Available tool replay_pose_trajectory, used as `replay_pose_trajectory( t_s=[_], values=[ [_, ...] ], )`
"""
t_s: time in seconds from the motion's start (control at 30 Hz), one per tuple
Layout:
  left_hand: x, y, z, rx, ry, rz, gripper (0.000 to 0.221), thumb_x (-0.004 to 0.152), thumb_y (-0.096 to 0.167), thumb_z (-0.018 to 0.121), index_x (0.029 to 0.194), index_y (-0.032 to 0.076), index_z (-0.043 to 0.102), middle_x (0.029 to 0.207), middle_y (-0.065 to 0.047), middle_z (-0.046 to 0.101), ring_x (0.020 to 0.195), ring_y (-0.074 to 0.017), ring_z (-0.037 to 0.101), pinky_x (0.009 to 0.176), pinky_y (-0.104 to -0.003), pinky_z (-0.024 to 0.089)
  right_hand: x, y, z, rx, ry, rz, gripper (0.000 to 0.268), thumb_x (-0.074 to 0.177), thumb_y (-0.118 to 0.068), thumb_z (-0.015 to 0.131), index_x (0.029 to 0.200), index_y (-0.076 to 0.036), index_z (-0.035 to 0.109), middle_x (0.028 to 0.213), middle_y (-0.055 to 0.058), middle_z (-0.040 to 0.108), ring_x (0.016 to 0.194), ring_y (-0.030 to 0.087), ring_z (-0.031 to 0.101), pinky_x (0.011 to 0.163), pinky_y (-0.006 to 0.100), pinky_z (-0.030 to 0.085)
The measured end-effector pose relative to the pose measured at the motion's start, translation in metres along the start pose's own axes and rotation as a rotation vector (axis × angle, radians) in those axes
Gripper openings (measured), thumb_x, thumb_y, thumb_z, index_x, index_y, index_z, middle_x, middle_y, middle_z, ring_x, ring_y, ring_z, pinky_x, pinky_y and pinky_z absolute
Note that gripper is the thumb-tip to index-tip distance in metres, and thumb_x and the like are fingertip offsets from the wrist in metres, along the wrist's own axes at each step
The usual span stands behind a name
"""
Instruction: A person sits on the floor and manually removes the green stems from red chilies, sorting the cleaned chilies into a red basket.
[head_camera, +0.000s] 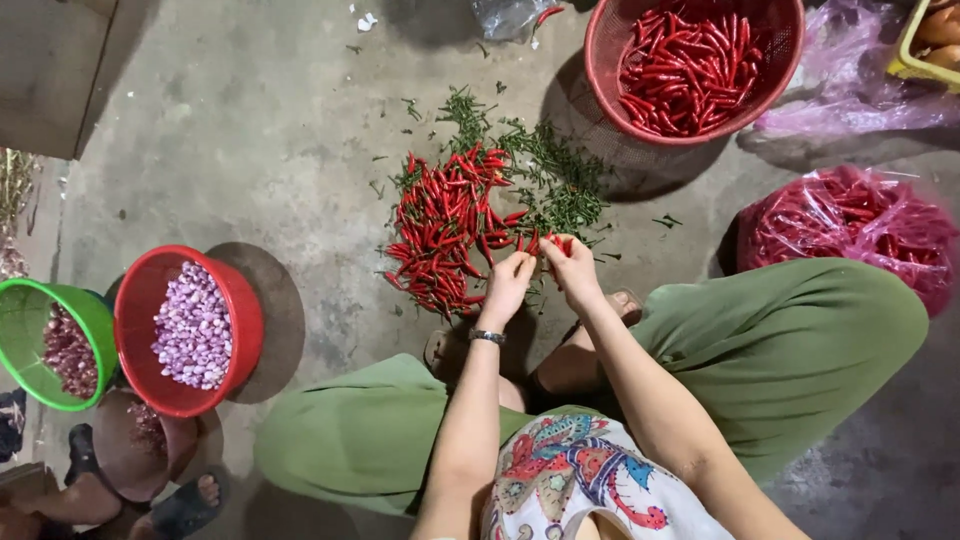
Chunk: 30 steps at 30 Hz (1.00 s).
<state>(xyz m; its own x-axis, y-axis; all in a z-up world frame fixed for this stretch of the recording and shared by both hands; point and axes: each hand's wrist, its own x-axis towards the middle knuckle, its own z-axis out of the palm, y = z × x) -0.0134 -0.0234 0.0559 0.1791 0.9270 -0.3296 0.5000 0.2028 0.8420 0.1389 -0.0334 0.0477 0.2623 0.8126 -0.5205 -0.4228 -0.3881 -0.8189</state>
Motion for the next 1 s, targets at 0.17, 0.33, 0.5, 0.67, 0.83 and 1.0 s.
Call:
replay_pose_trajectory(
  t_s=[0.17,0.33,0.5,0.67,0.83,1.0],
  values=[
    [-0.006,0.035,-0.013,-0.112,-0.097,0.078,0.016,0.099,0.025,0.066,0.092,0.018,0.078,0.068,0.001,0.069,0.064,-0.0063,0.058,0.062,-0.024,0.050,-0.013,-0.020,0.006,0.101,-0.080,0.096,0.019,0.096,-0.024,0.071,0.090,-0.009,0.062,0.056,0.001,0.046,0.043,0.010,0.049,0.035,0.019,0.032],
    [0.001,0.027,-0.016,-0.198,-0.150,0.068,0.019,0.097,0.027,0.067,0.086,0.017,0.077,0.057,-0.002,0.067,0.052,-0.0077,0.055,0.054,-0.020,0.045,-0.021,-0.036,0.008,0.280,-0.230,0.225,0.022,0.098,-0.023,0.068,0.087,-0.012,0.053,0.060,-0.003,0.039,0.048,0.009,0.045,0.037,0.016,0.029],
    [-0.004,0.038,-0.027,-0.121,-0.150,0.041,0.021,0.102,0.026,0.062,0.089,0.013,0.072,0.064,-0.007,0.069,0.063,-0.0111,0.058,0.060,-0.024,0.050,-0.024,-0.043,0.011,0.055,-0.141,-0.005,0.016,0.096,-0.017,0.072,0.091,-0.006,0.062,0.052,-0.001,0.042,0.039,0.005,0.042,0.035,0.019,0.029],
    [-0.007,0.057,-0.018,-0.301,-0.133,0.140,0.014,0.101,0.015,0.064,0.089,0.012,0.072,0.064,-0.004,0.070,0.062,-0.0055,0.058,0.064,-0.018,0.050,-0.020,-0.041,0.011,0.360,-0.212,0.253,0.017,0.097,-0.022,0.063,0.087,-0.010,0.058,0.056,-0.006,0.038,0.039,0.004,0.037,0.035,0.017,0.027],
    [0.025,-0.005,-0.009,-0.607,0.004,0.004,0.016,0.100,0.025,0.063,0.089,0.015,0.068,0.075,-0.006,0.073,0.068,-0.0117,0.066,0.071,-0.027,0.055,-0.014,-0.038,0.003,0.498,-0.196,0.432,0.016,0.094,-0.023,0.055,0.083,-0.011,0.055,0.065,-0.006,0.042,0.048,0.003,0.047,0.039,0.014,0.026],
    [0.024,-0.113,0.033,0.458,0.118,-0.090,0.030,0.089,0.029,0.077,0.105,0.009,0.060,0.111,-0.015,0.061,0.102,-0.0399,0.066,0.090,-0.048,0.058,0.005,-0.012,-0.006,0.311,-0.089,0.376,0.008,0.089,-0.015,0.060,0.088,-0.010,0.053,0.075,0.009,0.069,0.056,0.017,0.071,0.036,0.020,0.041]
  ],
)
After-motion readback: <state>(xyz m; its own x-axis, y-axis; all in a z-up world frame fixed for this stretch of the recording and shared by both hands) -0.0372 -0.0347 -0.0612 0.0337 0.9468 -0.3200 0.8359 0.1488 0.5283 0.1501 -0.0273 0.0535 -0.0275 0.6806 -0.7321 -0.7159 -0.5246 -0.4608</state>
